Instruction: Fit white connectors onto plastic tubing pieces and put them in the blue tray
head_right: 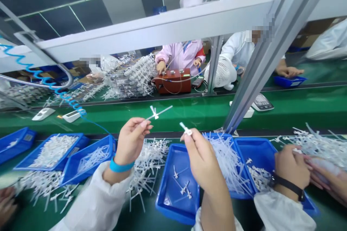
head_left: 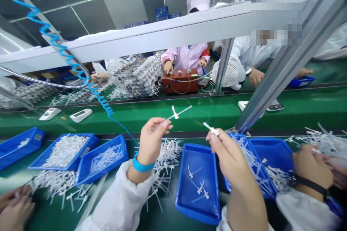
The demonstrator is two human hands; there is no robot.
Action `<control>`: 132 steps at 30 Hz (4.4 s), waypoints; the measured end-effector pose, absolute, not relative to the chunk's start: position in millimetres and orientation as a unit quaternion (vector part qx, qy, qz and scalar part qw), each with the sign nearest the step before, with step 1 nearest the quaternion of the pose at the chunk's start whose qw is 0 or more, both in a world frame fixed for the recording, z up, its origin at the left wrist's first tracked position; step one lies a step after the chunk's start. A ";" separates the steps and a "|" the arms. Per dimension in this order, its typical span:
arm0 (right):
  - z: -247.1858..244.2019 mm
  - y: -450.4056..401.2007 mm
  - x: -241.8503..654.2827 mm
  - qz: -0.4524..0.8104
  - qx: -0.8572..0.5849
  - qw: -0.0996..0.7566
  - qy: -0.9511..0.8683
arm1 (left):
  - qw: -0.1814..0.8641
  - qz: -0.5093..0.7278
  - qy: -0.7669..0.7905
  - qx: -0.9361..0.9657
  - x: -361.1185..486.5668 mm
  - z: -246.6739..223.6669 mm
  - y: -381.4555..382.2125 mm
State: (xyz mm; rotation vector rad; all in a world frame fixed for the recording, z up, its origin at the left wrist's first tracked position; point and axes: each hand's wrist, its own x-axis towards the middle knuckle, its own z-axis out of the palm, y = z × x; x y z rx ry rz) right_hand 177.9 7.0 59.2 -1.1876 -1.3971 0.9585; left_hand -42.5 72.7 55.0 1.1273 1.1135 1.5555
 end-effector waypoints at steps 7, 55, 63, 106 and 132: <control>47.1 21.9 145.4 0.500 -0.437 0.541 -0.516 | 0.247 0.703 0.449 0.493 -6.6 26.5 12.4; 45.1 26.1 122.9 0.809 -0.098 0.490 -0.309 | 0.245 0.701 0.319 0.589 -39.2 25.0 31.7; 45.2 28.6 121.3 0.799 -0.131 0.488 -0.326 | 0.253 0.690 0.335 0.589 -46.7 21.1 35.7; 55.1 23.9 122.3 0.803 -0.133 0.522 -0.255 | 0.171 0.618 0.333 0.692 -43.9 36.9 26.9; 43.8 32.9 102.7 0.842 -0.134 0.509 -0.114 | 0.097 0.571 0.318 0.751 -29.8 48.7 25.3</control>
